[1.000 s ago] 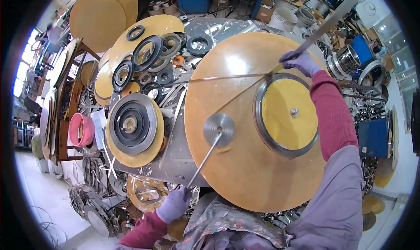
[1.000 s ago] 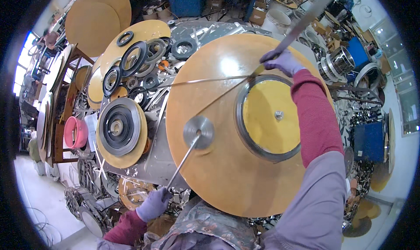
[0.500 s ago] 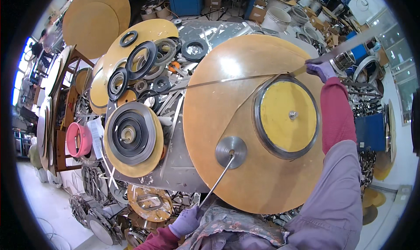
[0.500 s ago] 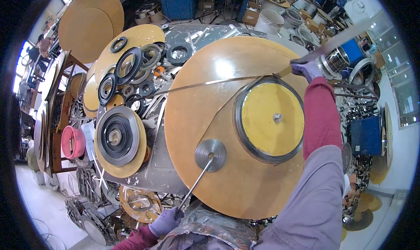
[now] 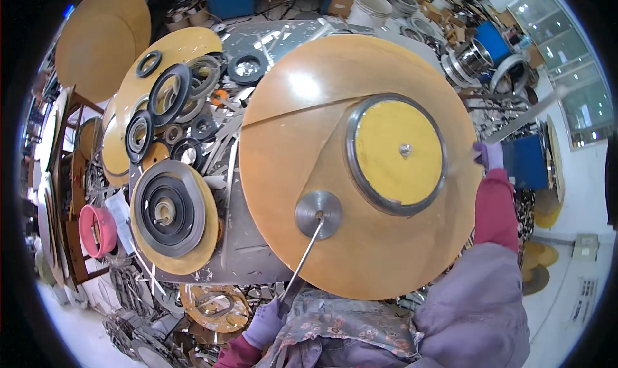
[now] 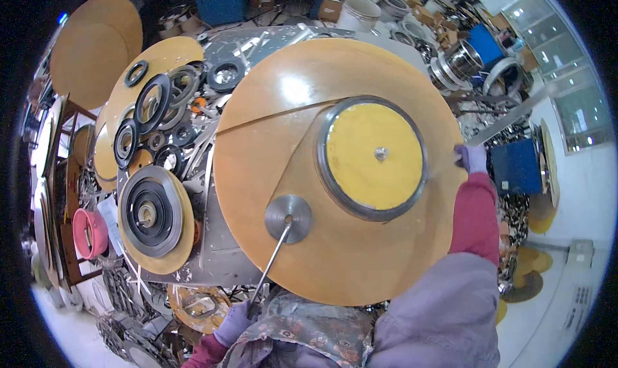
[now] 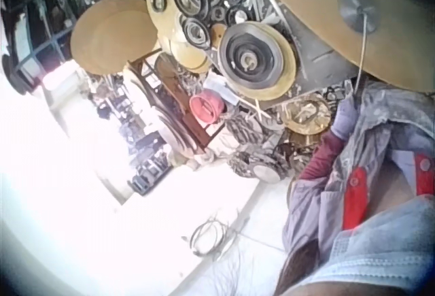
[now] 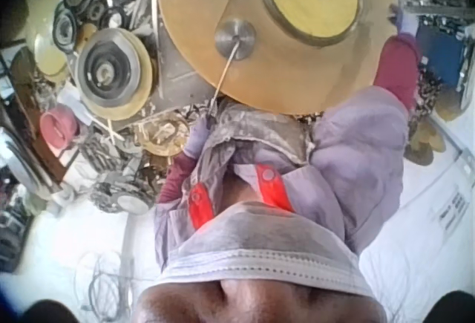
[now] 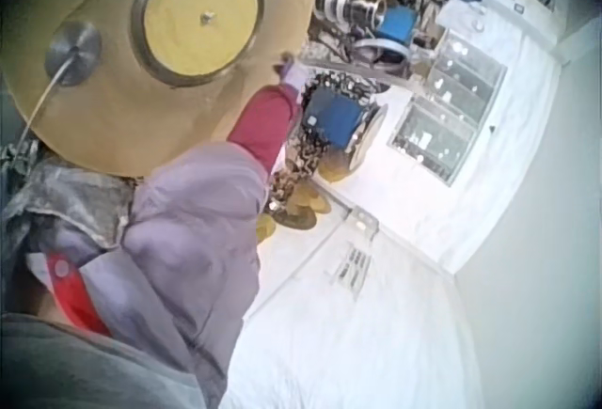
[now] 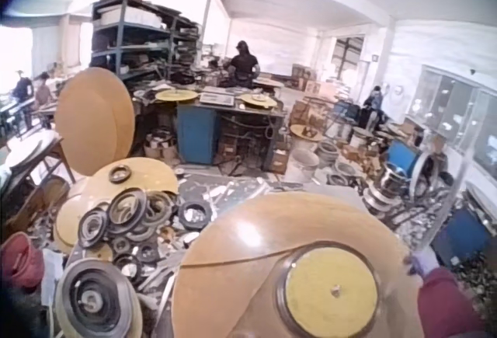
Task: The person uses a metal ruler and a circular cutter to cut a large yellow disc on a workbench. They repeatedly guide the cutter along the ruler to create straight cuts, then remove and stack the cut pieces. The person also places a cut ring onto a digital scale and handles other circular components nearby.
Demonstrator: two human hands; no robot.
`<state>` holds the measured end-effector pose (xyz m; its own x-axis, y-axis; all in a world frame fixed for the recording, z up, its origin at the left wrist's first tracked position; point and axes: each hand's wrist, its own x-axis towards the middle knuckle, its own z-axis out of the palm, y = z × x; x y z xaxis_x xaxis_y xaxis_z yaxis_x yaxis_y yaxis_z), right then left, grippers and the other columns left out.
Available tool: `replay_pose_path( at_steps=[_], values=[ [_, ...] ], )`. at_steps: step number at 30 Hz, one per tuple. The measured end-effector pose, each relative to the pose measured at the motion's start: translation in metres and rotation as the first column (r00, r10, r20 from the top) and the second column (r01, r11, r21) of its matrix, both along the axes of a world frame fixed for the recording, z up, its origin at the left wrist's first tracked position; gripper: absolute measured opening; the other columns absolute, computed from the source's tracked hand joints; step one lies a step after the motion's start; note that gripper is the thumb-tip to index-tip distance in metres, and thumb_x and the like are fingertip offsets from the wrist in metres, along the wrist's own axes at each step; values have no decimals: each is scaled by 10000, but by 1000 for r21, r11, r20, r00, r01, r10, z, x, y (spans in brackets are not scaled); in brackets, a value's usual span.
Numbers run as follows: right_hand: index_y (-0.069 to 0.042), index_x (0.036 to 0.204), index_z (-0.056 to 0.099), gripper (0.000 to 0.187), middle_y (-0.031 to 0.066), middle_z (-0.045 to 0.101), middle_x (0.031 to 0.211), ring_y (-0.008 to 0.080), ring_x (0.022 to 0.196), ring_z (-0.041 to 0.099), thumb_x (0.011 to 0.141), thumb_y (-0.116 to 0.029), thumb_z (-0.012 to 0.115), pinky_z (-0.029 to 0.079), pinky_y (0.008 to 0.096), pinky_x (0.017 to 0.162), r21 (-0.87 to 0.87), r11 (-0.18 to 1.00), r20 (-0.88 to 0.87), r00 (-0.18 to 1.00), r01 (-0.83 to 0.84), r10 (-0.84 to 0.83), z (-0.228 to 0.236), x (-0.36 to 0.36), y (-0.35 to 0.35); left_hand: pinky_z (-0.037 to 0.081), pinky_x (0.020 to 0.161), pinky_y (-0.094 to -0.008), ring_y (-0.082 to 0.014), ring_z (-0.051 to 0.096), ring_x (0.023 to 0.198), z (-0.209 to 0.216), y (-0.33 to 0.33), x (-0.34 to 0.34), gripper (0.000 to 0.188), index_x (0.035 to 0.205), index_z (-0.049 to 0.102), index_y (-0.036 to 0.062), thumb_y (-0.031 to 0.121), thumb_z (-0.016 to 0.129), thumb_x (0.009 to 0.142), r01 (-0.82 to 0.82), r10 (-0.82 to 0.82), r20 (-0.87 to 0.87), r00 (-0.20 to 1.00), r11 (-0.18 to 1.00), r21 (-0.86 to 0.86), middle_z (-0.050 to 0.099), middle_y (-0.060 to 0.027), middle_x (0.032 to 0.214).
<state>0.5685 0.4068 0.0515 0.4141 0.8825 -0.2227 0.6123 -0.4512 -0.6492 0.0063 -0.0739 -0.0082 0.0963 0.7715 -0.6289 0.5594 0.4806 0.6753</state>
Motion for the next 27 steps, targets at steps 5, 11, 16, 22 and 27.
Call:
replay_pose_path(
  at_steps=[5, 11, 16, 22, 27],
  values=[
    [9, 788, 611, 257, 47, 568, 601, 165, 462, 541, 811, -246, 594, 439, 342, 410, 189, 961, -466, 880, 204, -96, -45, 34, -144, 464, 643, -477, -424, 602, 742, 15, 26, -19, 123, 872, 553, 5, 125, 574, 852, -37, 41, -36, 999, 994, 105, 617, -224, 758],
    [-40, 876, 610, 166, 50, 533, 586, 178, 443, 514, 896, -147, 485, 409, 346, 410, 265, 950, 93, 976, 167, -197, -184, 5, -335, 465, 698, -491, -428, 602, 787, 9, 81, -45, 184, 844, 557, -6, 174, 540, 883, 46, -28, -81, 996, 970, 238, 618, -232, 769],
    [-14, 983, 577, 166, 31, 592, 741, 88, 599, 528, 892, -119, 486, 431, 245, 535, 187, 967, -205, 956, -175, 212, -136, -189, -401, 464, 721, -490, -422, 606, 806, 25, 111, -47, 274, 900, 594, -19, 245, 520, 915, 9, 18, -151, 988, 984, 180, 633, -235, 804],
    [21, 1279, 516, 419, 68, 639, 930, 113, 765, 566, 892, -130, 572, 489, 271, 693, 153, 971, -467, 853, -182, 234, -33, -244, -317, 472, 727, -458, -392, 622, 782, 8, 115, -30, 395, 880, 631, -19, 344, 487, 943, -26, 49, -131, 990, 984, 174, 652, -209, 784],
    [-11, 1341, 467, 430, 159, 610, 1183, 244, 996, 613, 935, -141, 521, 480, 335, 861, 448, 860, 133, 970, -242, 204, -36, -145, -252, 477, 738, -446, -376, 630, 774, 14, 119, -11, 409, 854, 636, -19, 347, 480, 948, -51, 58, -93, 994, 995, 81, 657, -200, 784]
  ],
)
